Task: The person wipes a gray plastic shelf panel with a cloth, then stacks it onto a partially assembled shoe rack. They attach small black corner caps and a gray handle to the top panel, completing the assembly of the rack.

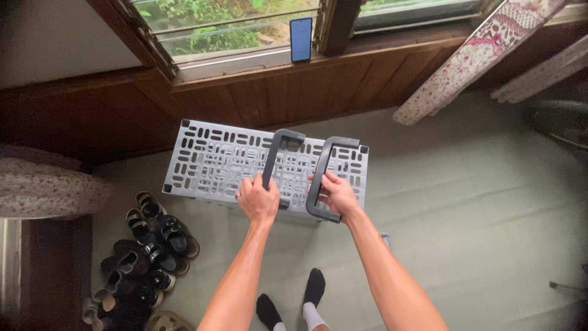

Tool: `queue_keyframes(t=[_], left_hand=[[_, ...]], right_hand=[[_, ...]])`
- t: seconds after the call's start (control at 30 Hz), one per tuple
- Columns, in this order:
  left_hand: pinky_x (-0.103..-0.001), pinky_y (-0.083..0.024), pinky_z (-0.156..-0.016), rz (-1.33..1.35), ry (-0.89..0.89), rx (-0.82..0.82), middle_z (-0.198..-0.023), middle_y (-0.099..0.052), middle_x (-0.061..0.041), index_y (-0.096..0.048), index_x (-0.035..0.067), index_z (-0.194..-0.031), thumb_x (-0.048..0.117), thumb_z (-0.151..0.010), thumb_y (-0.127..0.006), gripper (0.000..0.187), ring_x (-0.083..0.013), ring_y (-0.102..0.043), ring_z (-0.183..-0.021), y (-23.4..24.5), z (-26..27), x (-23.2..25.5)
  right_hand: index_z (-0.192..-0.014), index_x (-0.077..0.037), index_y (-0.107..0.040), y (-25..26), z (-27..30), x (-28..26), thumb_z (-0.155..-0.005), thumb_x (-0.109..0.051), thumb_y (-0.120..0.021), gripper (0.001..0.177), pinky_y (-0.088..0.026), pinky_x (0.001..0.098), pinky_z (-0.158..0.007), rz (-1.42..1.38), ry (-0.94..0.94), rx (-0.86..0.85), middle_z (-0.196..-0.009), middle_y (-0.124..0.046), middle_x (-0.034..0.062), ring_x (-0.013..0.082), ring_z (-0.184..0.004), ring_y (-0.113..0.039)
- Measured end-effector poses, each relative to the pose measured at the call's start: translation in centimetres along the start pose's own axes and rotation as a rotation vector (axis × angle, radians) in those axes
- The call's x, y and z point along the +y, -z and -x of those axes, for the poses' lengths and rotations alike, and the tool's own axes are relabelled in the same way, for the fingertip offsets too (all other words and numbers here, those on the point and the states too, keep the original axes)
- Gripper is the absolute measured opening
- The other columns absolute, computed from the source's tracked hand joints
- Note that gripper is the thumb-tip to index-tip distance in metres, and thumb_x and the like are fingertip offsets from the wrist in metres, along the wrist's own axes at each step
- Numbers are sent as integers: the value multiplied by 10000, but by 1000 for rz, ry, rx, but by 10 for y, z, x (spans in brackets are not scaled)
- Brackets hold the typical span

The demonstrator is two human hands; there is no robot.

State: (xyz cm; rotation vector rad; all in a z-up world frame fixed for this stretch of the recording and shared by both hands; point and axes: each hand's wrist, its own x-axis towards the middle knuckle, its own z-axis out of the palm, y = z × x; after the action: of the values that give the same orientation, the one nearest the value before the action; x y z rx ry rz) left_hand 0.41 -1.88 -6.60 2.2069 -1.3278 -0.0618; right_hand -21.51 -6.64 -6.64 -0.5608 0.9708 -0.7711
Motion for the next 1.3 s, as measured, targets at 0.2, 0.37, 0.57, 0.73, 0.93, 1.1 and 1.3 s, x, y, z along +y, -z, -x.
queue_keyframes(t=[0.2,0.37,0.57,0.73,0.93,1.1,1.3], left_hand=[[-526,-457,-811,5,33,66,-1021,-625,-157,-654,4,-1164,356,-804,-755,513,-378,-601,-1035,12,-1,17],[-446,-503,-840,319,-59,-43,-945,-672,-126,-721,45,-1063,301,-887,-724,311,-318,-646,-935,27,15,48],[-297,-557,-687,663,275,-459,-783,-779,-77,-801,33,-953,402,-886,-743,380,-140,-734,-722,13,53,91],[-298,-535,-653,845,312,-526,-783,-770,-66,-798,13,-947,367,-844,-792,369,-97,-660,-704,14,72,103],[-343,-533,-650,651,248,-346,-749,-753,-93,-790,40,-941,353,-809,-812,340,-172,-686,-673,42,94,125],[-418,-545,-716,555,184,-165,-846,-760,-151,-782,53,-956,311,-804,-811,302,-327,-725,-781,72,107,152],[-447,-545,-734,525,274,-138,-873,-750,-160,-770,70,-979,299,-815,-783,281,-367,-724,-827,75,131,172]], right_hand=[[-1281,-63,-670,8,0,-5,-1033,-221,-555,316,-587,395,-794,13,-35,-17,-1176,-740,37,166,-913,-701],[-1280,-40,-676,16,6,-9,-1045,-215,-573,311,-582,389,-803,13,-14,-54,-1140,-743,44,168,-912,-690],[-1285,-63,-675,25,14,-17,-1012,-221,-600,325,-583,386,-834,9,27,-73,-1145,-744,43,147,-964,-701],[-1287,-60,-685,29,21,-27,-1019,-266,-628,342,-544,355,-805,87,41,-85,-1175,-739,45,145,-945,-684],[-1228,-55,-717,49,29,-39,-1023,-310,-595,349,-548,324,-756,253,60,-16,-1156,-753,56,139,-859,-690],[-1202,-69,-736,72,39,-59,-985,-263,-633,309,-530,286,-675,391,124,151,-1031,-784,33,105,-765,-657],[-1141,-36,-757,96,43,-75,-957,-214,-693,263,-504,255,-619,509,266,200,-964,-785,42,93,-715,-650]])
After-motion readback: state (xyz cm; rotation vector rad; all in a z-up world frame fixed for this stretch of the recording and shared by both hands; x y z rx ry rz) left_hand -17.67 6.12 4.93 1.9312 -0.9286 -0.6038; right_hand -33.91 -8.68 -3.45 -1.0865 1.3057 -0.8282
